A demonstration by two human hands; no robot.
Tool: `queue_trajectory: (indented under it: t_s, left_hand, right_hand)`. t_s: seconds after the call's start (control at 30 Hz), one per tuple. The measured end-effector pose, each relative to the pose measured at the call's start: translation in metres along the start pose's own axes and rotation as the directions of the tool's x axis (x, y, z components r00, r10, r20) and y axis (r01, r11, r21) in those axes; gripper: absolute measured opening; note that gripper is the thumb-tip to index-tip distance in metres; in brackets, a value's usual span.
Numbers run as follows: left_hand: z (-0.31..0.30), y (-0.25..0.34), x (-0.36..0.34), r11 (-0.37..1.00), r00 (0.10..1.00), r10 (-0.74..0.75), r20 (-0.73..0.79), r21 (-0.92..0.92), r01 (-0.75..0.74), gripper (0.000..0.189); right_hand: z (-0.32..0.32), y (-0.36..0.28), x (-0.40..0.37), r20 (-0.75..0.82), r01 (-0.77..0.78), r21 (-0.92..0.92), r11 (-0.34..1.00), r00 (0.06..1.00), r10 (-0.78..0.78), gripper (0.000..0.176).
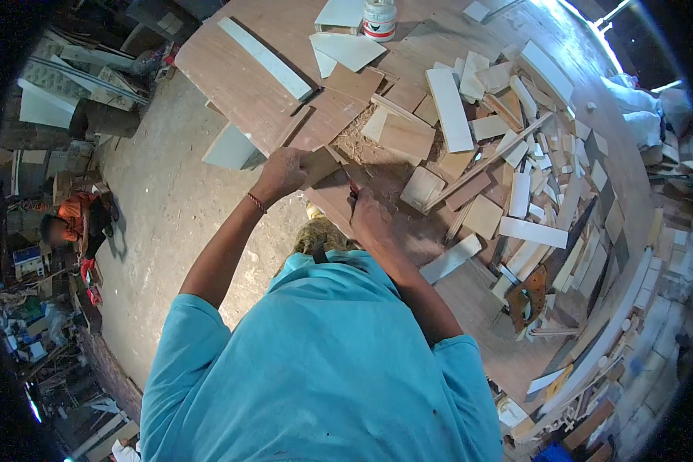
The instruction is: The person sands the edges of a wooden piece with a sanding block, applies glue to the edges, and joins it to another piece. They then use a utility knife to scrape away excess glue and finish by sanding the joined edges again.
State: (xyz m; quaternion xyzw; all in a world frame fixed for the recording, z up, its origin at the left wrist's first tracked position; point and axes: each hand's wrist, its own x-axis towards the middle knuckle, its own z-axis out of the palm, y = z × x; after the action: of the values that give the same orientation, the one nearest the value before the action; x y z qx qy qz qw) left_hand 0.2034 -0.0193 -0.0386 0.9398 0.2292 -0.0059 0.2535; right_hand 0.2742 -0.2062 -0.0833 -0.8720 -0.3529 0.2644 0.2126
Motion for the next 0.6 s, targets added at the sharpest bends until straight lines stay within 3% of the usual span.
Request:
queue_trajectory:
  t_s: [0.27, 0.33, 0.47, 0.6]
  left_hand:
    - [0.003, 0.0, 0.001, 0.997, 1.0, 0.02, 0.008, 0.079, -0.021, 0.019]
    - [-0.001, 0.004, 0.002, 0.997, 0.999, 0.006, 0.034, 0.077, -0.008, 0.019]
    - [0.005, 0.002, 0.001, 0.993, 0.995, 0.095, -0.011, 0.066, -0.094, 0.014]
    - [0.002, 0.004, -0.001, 0.996, 0.997, 0.065, -0.031, 0.057, -0.063, 0.015]
  right_hand:
    - [0.007, -0.001, -0.001, 0.043, -0.039, 0.136, 0.99, 0.999, 0.033, 0.021]
    - [0.009, -0.004, 0.002, 0.096, -0.136, 0.128, 0.982, 0.988, 0.124, 0.021]
    - [0.032, 0.007, 0.005, 0.043, -0.135, 0.09, 0.987, 0.99, 0.131, 0.02]
    - [0.037, 0.012, 0.005, 0.03, -0.089, 0.156, 0.984, 0.996, 0.085, 0.021]
